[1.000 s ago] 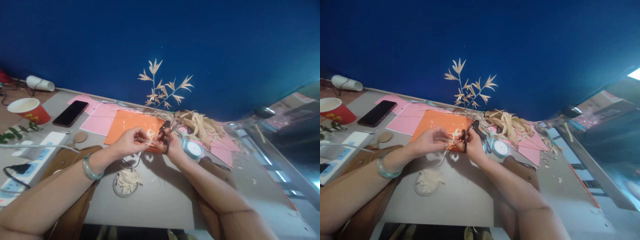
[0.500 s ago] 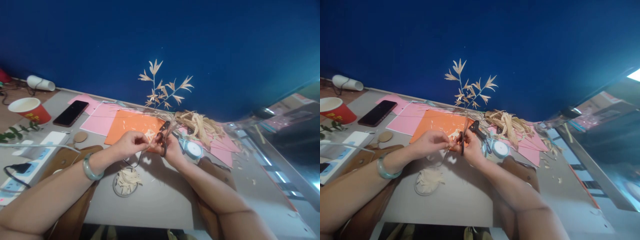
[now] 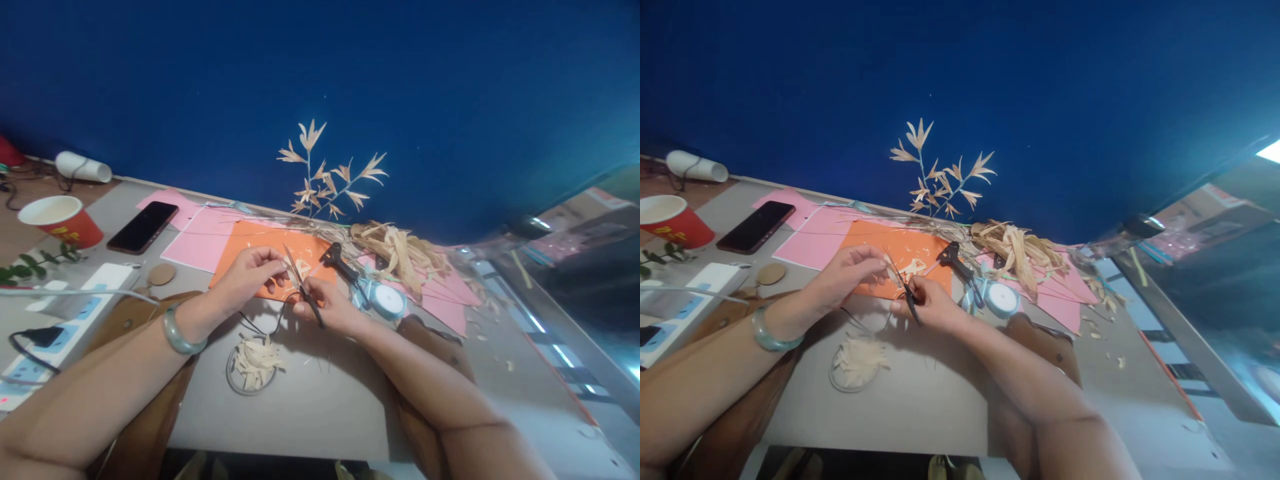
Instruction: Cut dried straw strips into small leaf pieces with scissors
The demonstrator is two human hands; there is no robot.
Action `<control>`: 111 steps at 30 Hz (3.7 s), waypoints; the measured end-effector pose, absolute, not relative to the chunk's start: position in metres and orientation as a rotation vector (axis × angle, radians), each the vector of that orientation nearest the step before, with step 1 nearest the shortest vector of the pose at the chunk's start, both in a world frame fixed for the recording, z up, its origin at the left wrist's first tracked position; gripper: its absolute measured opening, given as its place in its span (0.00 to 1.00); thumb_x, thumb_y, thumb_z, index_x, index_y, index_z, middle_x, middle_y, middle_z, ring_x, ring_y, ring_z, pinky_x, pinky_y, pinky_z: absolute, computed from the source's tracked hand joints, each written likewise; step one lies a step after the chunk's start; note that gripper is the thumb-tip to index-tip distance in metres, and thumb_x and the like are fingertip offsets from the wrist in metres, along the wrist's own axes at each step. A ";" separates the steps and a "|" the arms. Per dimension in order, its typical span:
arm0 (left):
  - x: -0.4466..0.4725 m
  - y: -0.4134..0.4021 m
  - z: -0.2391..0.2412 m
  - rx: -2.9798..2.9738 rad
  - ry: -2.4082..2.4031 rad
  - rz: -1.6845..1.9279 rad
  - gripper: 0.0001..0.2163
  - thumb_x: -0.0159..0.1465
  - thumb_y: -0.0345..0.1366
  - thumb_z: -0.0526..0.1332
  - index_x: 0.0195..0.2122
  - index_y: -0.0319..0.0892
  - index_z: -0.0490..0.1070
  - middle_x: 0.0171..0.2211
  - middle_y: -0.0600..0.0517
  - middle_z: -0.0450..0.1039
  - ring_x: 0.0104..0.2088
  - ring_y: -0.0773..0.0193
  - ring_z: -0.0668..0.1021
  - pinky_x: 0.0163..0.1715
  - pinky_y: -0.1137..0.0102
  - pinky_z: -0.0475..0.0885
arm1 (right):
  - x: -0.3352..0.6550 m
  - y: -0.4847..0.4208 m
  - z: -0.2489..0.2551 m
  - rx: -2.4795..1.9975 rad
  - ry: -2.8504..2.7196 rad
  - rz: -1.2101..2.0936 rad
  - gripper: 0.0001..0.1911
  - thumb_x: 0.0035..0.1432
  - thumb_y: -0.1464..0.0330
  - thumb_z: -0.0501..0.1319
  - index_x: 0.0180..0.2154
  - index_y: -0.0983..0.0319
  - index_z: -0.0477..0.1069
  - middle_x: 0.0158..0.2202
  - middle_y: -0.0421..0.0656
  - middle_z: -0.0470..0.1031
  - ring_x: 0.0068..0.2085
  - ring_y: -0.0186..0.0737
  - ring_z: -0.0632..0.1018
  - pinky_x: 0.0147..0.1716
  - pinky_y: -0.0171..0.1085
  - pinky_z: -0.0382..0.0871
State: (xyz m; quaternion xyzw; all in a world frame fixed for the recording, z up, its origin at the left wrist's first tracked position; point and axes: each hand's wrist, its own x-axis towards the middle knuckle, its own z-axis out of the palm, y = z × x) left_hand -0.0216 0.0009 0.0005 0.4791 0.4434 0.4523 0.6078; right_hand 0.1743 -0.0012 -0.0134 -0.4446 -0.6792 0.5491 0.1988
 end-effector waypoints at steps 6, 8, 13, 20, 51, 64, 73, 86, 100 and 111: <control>-0.021 0.001 0.002 1.144 1.040 1.053 0.05 0.54 0.35 0.63 0.28 0.39 0.69 0.24 0.54 0.74 0.23 0.71 0.73 0.22 0.76 0.66 | 0.173 -0.003 -0.011 -1.276 -1.850 1.603 0.27 0.41 0.50 0.69 0.25 0.60 0.56 0.18 0.32 0.59 0.21 0.28 0.62 0.21 0.31 0.52; -0.021 0.001 0.001 1.148 1.037 1.065 0.05 0.53 0.35 0.63 0.27 0.39 0.69 0.23 0.54 0.73 0.22 0.71 0.73 0.22 0.76 0.66 | 0.173 -0.003 -0.010 -1.287 -1.819 1.646 0.27 0.40 0.51 0.70 0.24 0.60 0.56 0.17 0.32 0.61 0.20 0.29 0.64 0.20 0.30 0.53; -0.021 0.002 0.001 1.169 1.038 1.070 0.04 0.53 0.34 0.62 0.27 0.39 0.69 0.22 0.55 0.72 0.22 0.72 0.72 0.22 0.76 0.66 | 0.173 -0.003 -0.012 -1.263 -1.748 1.719 0.27 0.38 0.53 0.72 0.24 0.60 0.57 0.14 0.32 0.64 0.17 0.28 0.65 0.17 0.29 0.55; -0.021 0.001 0.004 1.157 1.058 1.071 0.04 0.52 0.34 0.62 0.25 0.39 0.69 0.22 0.54 0.72 0.22 0.71 0.72 0.21 0.76 0.66 | 0.173 -0.002 -0.017 -1.208 -1.702 1.749 0.26 0.40 0.51 0.70 0.23 0.60 0.58 0.14 0.32 0.65 0.16 0.28 0.65 0.16 0.29 0.55; -0.020 0.007 0.006 0.888 1.092 1.286 0.09 0.56 0.38 0.60 0.31 0.42 0.60 0.20 0.54 0.76 0.21 0.66 0.77 0.18 0.76 0.70 | 0.175 -0.001 -0.011 -1.217 -1.819 1.683 0.30 0.41 0.43 0.65 0.28 0.60 0.59 0.22 0.36 0.66 0.23 0.33 0.69 0.22 0.32 0.61; -0.020 0.006 0.005 0.920 1.092 1.279 0.10 0.56 0.39 0.60 0.31 0.43 0.59 0.20 0.55 0.75 0.20 0.67 0.77 0.19 0.75 0.71 | 0.175 -0.002 -0.016 -1.226 -1.815 1.719 0.28 0.41 0.47 0.68 0.26 0.60 0.58 0.16 0.34 0.67 0.18 0.30 0.67 0.19 0.30 0.58; -0.021 0.007 0.005 0.912 1.078 1.289 0.09 0.55 0.38 0.60 0.31 0.42 0.59 0.21 0.54 0.76 0.20 0.67 0.77 0.19 0.75 0.71 | 0.174 -0.003 -0.018 -1.200 -1.770 1.734 0.28 0.41 0.47 0.68 0.24 0.60 0.57 0.15 0.33 0.66 0.17 0.29 0.66 0.17 0.30 0.56; -0.021 0.008 0.006 0.905 1.100 1.296 0.07 0.55 0.36 0.59 0.30 0.42 0.60 0.19 0.54 0.76 0.19 0.66 0.77 0.17 0.75 0.71 | 0.174 -0.003 -0.016 -1.214 -1.770 1.733 0.28 0.40 0.48 0.69 0.24 0.60 0.57 0.14 0.33 0.66 0.17 0.29 0.66 0.17 0.30 0.56; -0.021 0.008 0.005 0.896 1.096 1.313 0.09 0.53 0.37 0.60 0.30 0.42 0.60 0.18 0.55 0.75 0.18 0.66 0.77 0.16 0.76 0.70 | 0.175 -0.002 -0.020 -1.210 -1.731 1.727 0.28 0.39 0.49 0.70 0.24 0.60 0.58 0.14 0.33 0.67 0.16 0.28 0.66 0.16 0.29 0.56; -0.020 0.009 0.004 0.906 1.094 1.318 0.07 0.55 0.36 0.59 0.30 0.42 0.61 0.18 0.55 0.75 0.18 0.66 0.77 0.15 0.76 0.70 | 0.174 -0.002 -0.019 -1.209 -1.750 1.736 0.28 0.39 0.49 0.70 0.24 0.60 0.57 0.14 0.33 0.67 0.16 0.29 0.66 0.17 0.29 0.56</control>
